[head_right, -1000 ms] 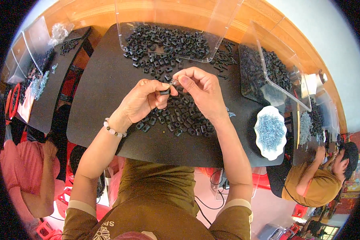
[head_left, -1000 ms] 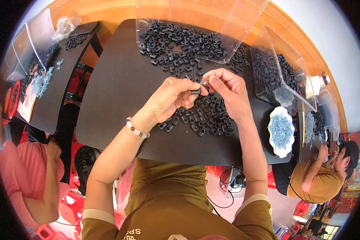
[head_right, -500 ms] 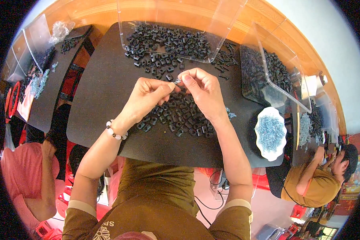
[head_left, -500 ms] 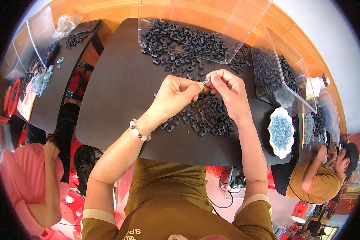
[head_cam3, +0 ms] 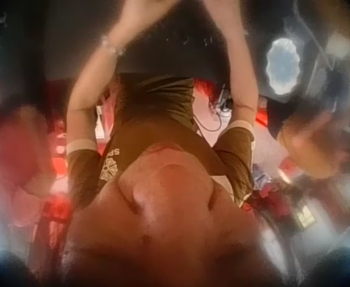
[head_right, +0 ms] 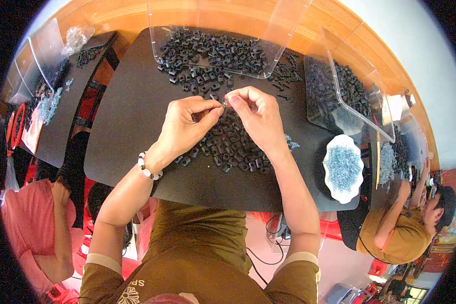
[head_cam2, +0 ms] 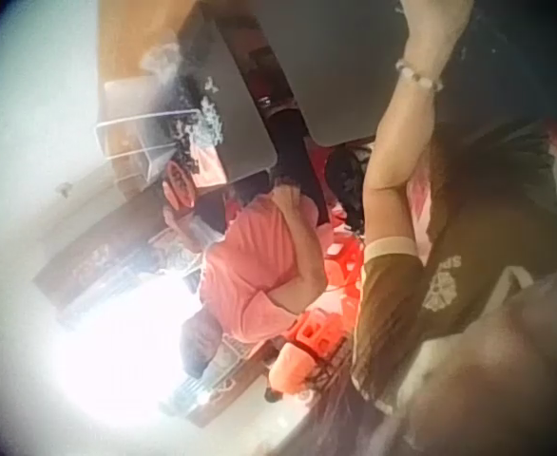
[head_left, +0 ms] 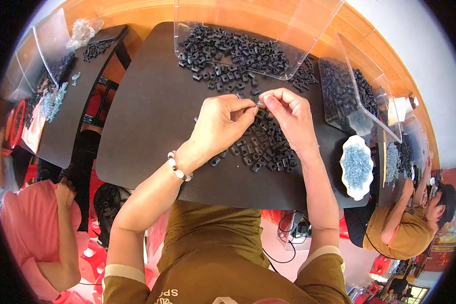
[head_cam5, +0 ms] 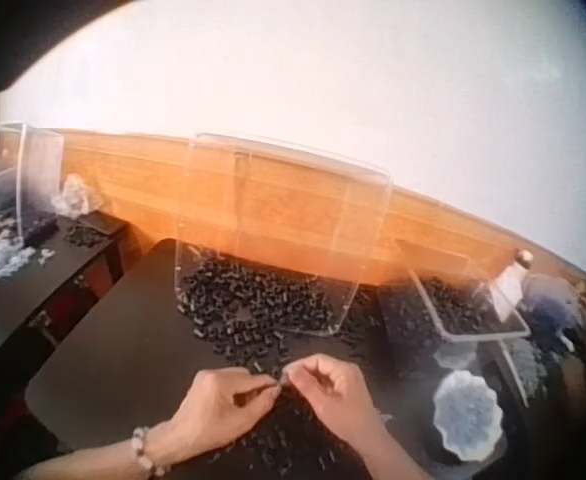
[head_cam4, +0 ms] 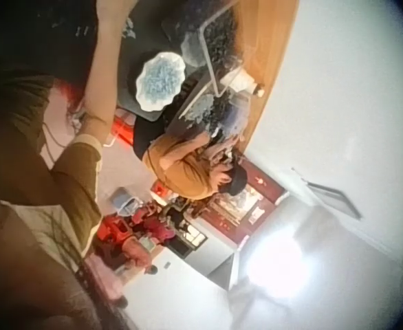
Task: The person sorts and inspects small black plastic or rubber components by hand on a work table.
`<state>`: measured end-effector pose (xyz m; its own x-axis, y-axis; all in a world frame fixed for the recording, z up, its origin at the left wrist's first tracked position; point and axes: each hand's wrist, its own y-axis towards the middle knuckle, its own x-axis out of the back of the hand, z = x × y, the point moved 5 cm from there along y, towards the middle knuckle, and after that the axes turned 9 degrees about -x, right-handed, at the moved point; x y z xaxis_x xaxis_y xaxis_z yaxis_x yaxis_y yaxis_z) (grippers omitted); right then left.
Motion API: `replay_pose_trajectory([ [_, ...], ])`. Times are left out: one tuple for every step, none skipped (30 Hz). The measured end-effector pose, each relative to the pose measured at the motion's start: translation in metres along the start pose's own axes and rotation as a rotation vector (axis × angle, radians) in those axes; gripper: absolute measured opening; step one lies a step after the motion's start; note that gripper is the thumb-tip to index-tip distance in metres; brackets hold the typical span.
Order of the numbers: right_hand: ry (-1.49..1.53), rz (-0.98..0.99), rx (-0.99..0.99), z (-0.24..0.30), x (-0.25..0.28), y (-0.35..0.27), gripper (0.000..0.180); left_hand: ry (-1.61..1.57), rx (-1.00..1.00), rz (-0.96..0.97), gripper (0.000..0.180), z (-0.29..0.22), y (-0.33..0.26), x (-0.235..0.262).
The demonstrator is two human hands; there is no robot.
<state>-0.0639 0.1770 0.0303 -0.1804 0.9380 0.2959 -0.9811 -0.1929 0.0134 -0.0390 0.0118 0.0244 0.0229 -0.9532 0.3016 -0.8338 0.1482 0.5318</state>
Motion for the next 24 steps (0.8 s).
replay_pose_trajectory([
  [0.023,0.012,0.016,0.0,-0.001,0.0,0.019,0.008,0.021,0.038,0.016,-0.001,0.0,-0.001],
  [0.046,0.023,0.032,0.001,-0.001,-0.001,0.018,0.017,0.041,0.077,0.014,-0.002,0.0,-0.002],
  [0.045,0.023,0.032,0.001,0.0,-0.001,0.018,0.015,0.04,0.077,0.014,0.001,0.0,-0.003],
  [0.058,0.041,0.052,0.004,-0.001,-0.001,0.017,-0.174,0.154,0.067,0.014,0.01,-0.001,-0.006],
  [0.071,0.06,0.072,0.005,-0.002,-0.001,0.017,-0.364,0.266,0.057,0.015,0.017,-0.003,-0.008],
  [0.072,0.063,0.072,0.004,-0.004,0.0,0.017,-0.363,0.267,0.055,0.015,0.019,-0.003,-0.005],
  [0.206,0.113,0.037,0.0,-0.005,0.0,0.017,-0.611,0.381,0.069,0.017,0.019,-0.003,-0.006],
  [0.339,0.163,0.003,-0.002,-0.006,0.001,0.017,-0.859,0.493,0.084,0.02,0.019,-0.004,-0.008],
  [0.339,0.162,0.003,-0.002,-0.005,0.001,0.017,-0.86,0.493,0.084,0.02,0.022,-0.004,-0.006],
  [0.396,0.17,0.007,-0.002,-0.003,0.002,0.018,-1.052,0.588,0.138,0.019,0.023,-0.006,-0.009],
  [0.454,0.179,0.011,-0.001,-0.001,0.002,0.018,-1.243,0.682,0.194,0.019,0.022,-0.009,-0.013],
  [0.454,0.179,0.012,0.002,0.001,0.002,0.018,-1.247,0.676,0.192,0.018,0.02,-0.008,-0.013],
  [0.316,0.112,0.009,0.005,0.005,0.002,0.018,-1.246,0.677,0.19,0.018,0.02,-0.009,-0.013],
  [0.179,0.045,0.006,0.007,0.01,0.002,0.018,-1.093,0.644,0.149,0.018,0.024,-0.008,-0.01],
  [0.181,0.046,0.006,0.004,0.016,0.004,0.018,-0.941,0.609,0.108,0.018,0.026,-0.008,-0.006],
  [-0.035,0.032,-0.023,0.001,0.026,0.005,0.015,-0.944,0.605,0.114,0.018,0.024,-0.007,-0.011],
  [-0.249,0.021,-0.053,-0.004,0.034,0.006,0.013,-0.686,0.471,0.063,0.018,0.023,-0.004,-0.01],
  [-0.381,0.027,-0.062,-0.007,0.041,0.005,0.011,-0.429,0.335,0.014,0.017,0.019,-0.002,-0.006],
  [-0.379,0.029,-0.064,-0.007,0.044,0.005,0.011,-0.428,0.337,0.014,0.017,0.019,-0.003,-0.007],
  [-0.592,0.068,-0.147,-0.012,0.044,0.005,0.015,-0.308,0.23,-0.005,0.017,0.015,-0.002,-0.005],
  [-0.804,0.107,-0.231,-0.018,0.044,0.004,0.019,-0.189,0.123,-0.023,0.017,0.01,-0.001,-0.002],
  [-0.751,0.105,-0.254,-0.019,0.043,0.003,0.023,-0.136,0.098,-0.013,0.016,0.01,-0.001,-0.002],
  [-0.75,0.104,-0.255,-0.017,0.041,0.001,0.023,-0.135,0.098,-0.012,0.016,0.009,-0.001,-0.002],
  [-0.729,0.075,-0.193,-0.01,0.039,0.001,0.021,-0.114,0.083,-0.02,0.016,0.006,-0.002,-0.001],
])
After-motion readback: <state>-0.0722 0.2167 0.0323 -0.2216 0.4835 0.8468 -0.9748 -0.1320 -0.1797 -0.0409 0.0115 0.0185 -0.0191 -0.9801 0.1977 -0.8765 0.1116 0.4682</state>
